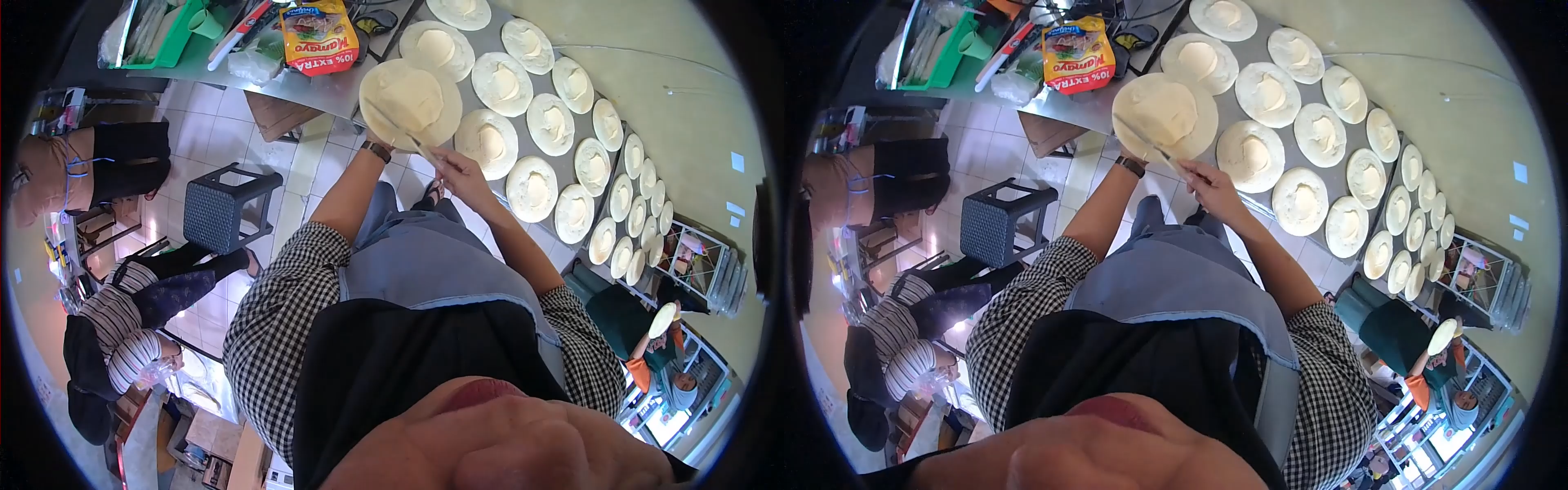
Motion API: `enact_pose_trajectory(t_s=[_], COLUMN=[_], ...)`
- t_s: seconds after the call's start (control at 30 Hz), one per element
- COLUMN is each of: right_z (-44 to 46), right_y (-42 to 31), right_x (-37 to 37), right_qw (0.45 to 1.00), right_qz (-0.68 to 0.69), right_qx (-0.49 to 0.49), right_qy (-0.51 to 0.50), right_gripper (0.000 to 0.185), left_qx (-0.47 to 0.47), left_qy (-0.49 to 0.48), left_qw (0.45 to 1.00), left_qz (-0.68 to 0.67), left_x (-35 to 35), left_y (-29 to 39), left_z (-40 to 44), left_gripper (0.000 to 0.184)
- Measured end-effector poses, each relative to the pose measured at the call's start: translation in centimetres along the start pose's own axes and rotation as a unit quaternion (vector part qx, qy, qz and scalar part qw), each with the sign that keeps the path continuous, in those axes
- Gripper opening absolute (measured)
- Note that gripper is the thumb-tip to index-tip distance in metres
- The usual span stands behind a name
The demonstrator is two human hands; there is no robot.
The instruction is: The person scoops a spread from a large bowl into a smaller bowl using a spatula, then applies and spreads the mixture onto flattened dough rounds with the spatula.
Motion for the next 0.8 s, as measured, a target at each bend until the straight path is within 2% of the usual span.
enact_pose_trajectory(t_s=[0.03, 0.07, 0.1, 0.17, 0.2, 0.23, 0.33, 0.37, 0.43, 0.47, 0.5, 0.57, 0.63, 0.7, 0.77, 0.8], right_z=[-0.2, 0.1, 0.8, 1.3, 0.1, -0.4, -3.5, -3.3, -2.3, -1.8, -2.0, -2.6, -2.9, -3.0, -0.4, 1.5], right_y=[-0.7, -0.6, -0.5, -0.1, 0.8, 3.4, 0.8, 1.0, 1.4, 1.2, 1.7, 2.7, 3.0, -1.1, -2.0, -1.3], right_x=[0.2, 1.2, 2.4, 4.2, 3.9, 2.6, 0.0, 0.6, 2.2, 2.5, 2.3, 0.7, -0.1, -0.2, 0.8, 1.4], right_qw=[0.994, 0.999, 0.996, 0.983, 0.979, 0.984, 0.999, 0.999, 0.996, 0.991, 0.991, 0.987, 0.987, 0.993, 0.988, 0.987], right_qz=[0.064, 0.029, 0.011, -0.116, -0.165, -0.100, -0.038, -0.037, -0.017, 0.029, 0.029, -0.073, -0.073, 0.067, 0.084, 0.085], right_qx=[-0.070, -0.032, -0.054, 0.085, 0.055, 0.105, -0.003, -0.004, 0.016, -0.021, -0.021, 0.082, 0.112, -0.093, -0.069, -0.051], right_qy=[-0.058, -0.017, 0.068, 0.114, 0.108, 0.100, -0.022, -0.022, 0.086, 0.130, 0.131, 0.114, 0.088, -0.011, 0.114, 0.128], right_gripper=[0.037, 0.037, 0.038, 0.037, 0.037, 0.034, 0.031, 0.031, 0.033, 0.035, 0.035, 0.034, 0.032, 0.033, 0.037, 0.036], left_qx=[-0.002, -0.001, -0.001, -0.001, -0.001, -0.001, 0.000, 0.000, 0.000, 0.001, 0.001, 0.003, 0.004, 0.005, 0.006, 0.007], left_qy=[-0.001, 0.001, 0.003, 0.007, 0.009, 0.011, 0.017, 0.019, 0.023, 0.024, 0.025, 0.026, 0.028, 0.029, 0.031, 0.032], left_qw=[1.000, 1.000, 1.000, 1.000, 1.000, 1.000, 1.000, 1.000, 1.000, 1.000, 0.999, 0.999, 0.999, 0.999, 0.999, 0.999], left_qz=[0.002, 0.003, 0.005, 0.007, 0.009, 0.010, 0.014, 0.016, 0.018, 0.020, 0.021, 0.023, 0.026, 0.029, 0.031, 0.033], left_x=[0.4, 0.7, 0.9, 0.6, 0.6, 0.5, 0.7, 0.9, 0.8, 0.6, 0.6, 0.6, 0.5, 0.6, 0.7, 0.6], left_y=[0.4, 0.8, 0.9, 1.2, 1.2, 0.8, 0.6, 0.5, 0.6, 0.6, 0.4, 0.0, -0.1, -0.5, -1.1, -1.5], left_z=[-0.9, -0.7, -0.3, 0.0, 0.1, 0.0, -0.3, -0.6, 0.0, 0.6, 0.7, 0.9, 1.2, 1.2, 1.1, 0.8], left_gripper=[0.063, 0.063, 0.064, 0.064, 0.064, 0.064, 0.064, 0.064, 0.064, 0.064, 0.064, 0.065, 0.065, 0.065, 0.065, 0.065])
Point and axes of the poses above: each hand's wrist, its own z-axis towards the middle knuckle, its own x-axis out of the back of the hand, y = z × x, the point moved 1 cm from there along z, towards the middle knuckle, and after that the axes turned 2 degrees about x, right-handed, at the moved point
